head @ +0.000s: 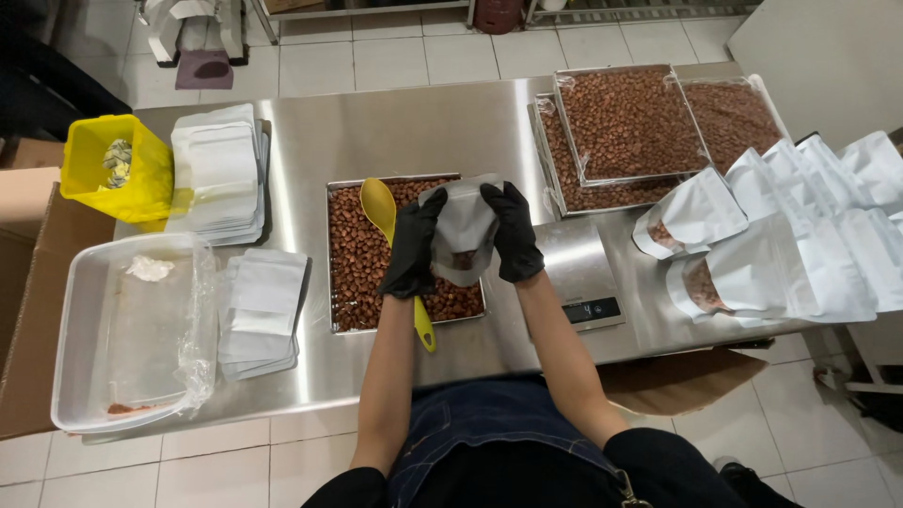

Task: The person scoops hazelnuts from a tray into white pouches using a yellow spoon and then weighs the pouches on a digital scale.

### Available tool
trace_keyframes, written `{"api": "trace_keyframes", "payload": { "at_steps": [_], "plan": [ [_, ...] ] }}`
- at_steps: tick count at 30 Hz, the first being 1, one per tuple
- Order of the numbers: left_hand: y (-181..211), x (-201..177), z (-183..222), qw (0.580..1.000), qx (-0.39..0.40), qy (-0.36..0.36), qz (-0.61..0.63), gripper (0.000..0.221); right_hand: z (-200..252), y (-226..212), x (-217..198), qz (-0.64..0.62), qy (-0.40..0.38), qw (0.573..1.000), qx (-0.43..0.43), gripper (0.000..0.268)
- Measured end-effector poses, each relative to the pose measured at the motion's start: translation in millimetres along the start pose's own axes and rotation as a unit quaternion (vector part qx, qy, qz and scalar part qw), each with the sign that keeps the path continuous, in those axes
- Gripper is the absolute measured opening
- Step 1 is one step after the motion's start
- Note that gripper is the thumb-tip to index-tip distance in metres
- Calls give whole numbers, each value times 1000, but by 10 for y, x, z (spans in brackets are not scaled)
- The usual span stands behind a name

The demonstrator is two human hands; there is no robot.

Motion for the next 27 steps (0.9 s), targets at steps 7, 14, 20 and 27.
{"api": "trace_keyframes", "payload": {
  "at_steps": [7, 14, 20, 27],
  "plan": [
    [-83, -318, -83, 998, 8, 3, -54, 31, 103, -66, -278, -70, 70, 995, 2, 49],
    [-564, -29, -59, 884, -3, -40, 467, 28, 61, 87, -260, -28, 84, 995, -39, 52],
    [-1548, 37, -199, 863, -47, 3, 503, 60, 91, 248, -132, -10, 97, 995, -8, 44],
    [-1499, 73, -154, 925, -80, 37, 370, 58, 219, -202, -291, -663, -48, 747, -10, 47]
  ]
}}
Point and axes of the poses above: each hand's wrist, its own z-axis away from the middle knuckle, its own x-axis out of the palm, y = z × x, the point moved 10 cm from there along -z, towards the middle knuckle, and after that the axes turned 11 degrees about z, right-handed, at the moved point
